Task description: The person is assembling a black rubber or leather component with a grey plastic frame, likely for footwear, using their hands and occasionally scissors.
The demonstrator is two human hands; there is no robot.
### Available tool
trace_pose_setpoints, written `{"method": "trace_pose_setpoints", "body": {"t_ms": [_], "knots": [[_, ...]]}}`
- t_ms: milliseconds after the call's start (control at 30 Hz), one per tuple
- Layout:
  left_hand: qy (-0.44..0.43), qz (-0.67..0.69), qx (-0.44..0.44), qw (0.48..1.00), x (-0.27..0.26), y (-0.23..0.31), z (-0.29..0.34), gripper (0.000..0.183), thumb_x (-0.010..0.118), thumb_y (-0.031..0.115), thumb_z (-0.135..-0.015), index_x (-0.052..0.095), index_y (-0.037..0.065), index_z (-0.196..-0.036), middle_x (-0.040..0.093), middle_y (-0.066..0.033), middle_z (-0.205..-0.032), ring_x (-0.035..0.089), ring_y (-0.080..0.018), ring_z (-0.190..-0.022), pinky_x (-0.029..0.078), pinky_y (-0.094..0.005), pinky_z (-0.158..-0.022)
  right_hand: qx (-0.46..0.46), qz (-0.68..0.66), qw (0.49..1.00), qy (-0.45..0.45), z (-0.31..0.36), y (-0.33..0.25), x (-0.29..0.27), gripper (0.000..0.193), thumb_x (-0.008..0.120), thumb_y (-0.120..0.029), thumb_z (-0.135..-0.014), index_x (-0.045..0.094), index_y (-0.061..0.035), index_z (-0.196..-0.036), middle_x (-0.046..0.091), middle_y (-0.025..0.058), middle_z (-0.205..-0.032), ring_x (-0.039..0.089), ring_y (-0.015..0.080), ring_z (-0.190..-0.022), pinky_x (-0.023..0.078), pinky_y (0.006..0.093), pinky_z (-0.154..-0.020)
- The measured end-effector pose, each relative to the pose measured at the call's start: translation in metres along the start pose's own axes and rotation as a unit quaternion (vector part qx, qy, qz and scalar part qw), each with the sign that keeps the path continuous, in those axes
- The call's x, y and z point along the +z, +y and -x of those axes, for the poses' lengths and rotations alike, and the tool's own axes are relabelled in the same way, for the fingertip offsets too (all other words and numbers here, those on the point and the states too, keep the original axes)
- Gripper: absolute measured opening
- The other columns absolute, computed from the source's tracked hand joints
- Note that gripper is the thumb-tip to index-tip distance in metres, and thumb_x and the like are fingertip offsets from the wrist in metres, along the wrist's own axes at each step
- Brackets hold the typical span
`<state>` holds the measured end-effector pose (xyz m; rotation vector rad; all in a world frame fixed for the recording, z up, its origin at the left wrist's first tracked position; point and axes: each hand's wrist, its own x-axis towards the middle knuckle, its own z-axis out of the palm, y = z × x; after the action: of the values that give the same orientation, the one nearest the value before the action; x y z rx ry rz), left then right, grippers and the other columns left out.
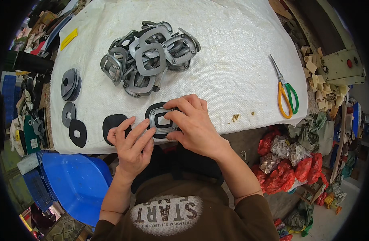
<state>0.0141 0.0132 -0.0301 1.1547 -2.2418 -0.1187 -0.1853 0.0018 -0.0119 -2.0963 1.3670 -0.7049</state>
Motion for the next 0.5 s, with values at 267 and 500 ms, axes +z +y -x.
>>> {"method": "trace_pose_setpoints", "body": {"t_ms": [267,500], "knots": [[-0.008,0.003,-0.006,1.0,-0.0013,0.0018,-0.0008,0.026,0.066,0.005,-0.064,0.067,0.011,-0.089,0.062,-0.0007,-0.103,0.051,-0.024,-0.101,0.027,-0.0381,-0.082,-0.016,0.002,1.0,-0.006,0.001,0.006,-0.0018,0.049,0.078,-0.019,-0.052,0.057,-0.0084,-0.095,0.053,0.0013,-0.114,0.042,0.0268,-0.104,0.033,0.0376,-0.089],[-0.011,0.006,-0.01,1.0,-0.0016,0.0029,-0.0011,0.028,0.065,0.003,-0.062,0.067,0.011,-0.089,0.062,-0.0005,-0.102,0.051,-0.0242,-0.1,0.027,-0.0387,-0.083,-0.004,-0.022,0.999,0.024,0.001,0.007,0.0011,0.047,0.077,-0.011,-0.053,0.056,-0.0055,-0.094,0.057,0.0012,-0.109,0.045,0.0256,-0.1,0.033,0.0359,-0.088]]}}
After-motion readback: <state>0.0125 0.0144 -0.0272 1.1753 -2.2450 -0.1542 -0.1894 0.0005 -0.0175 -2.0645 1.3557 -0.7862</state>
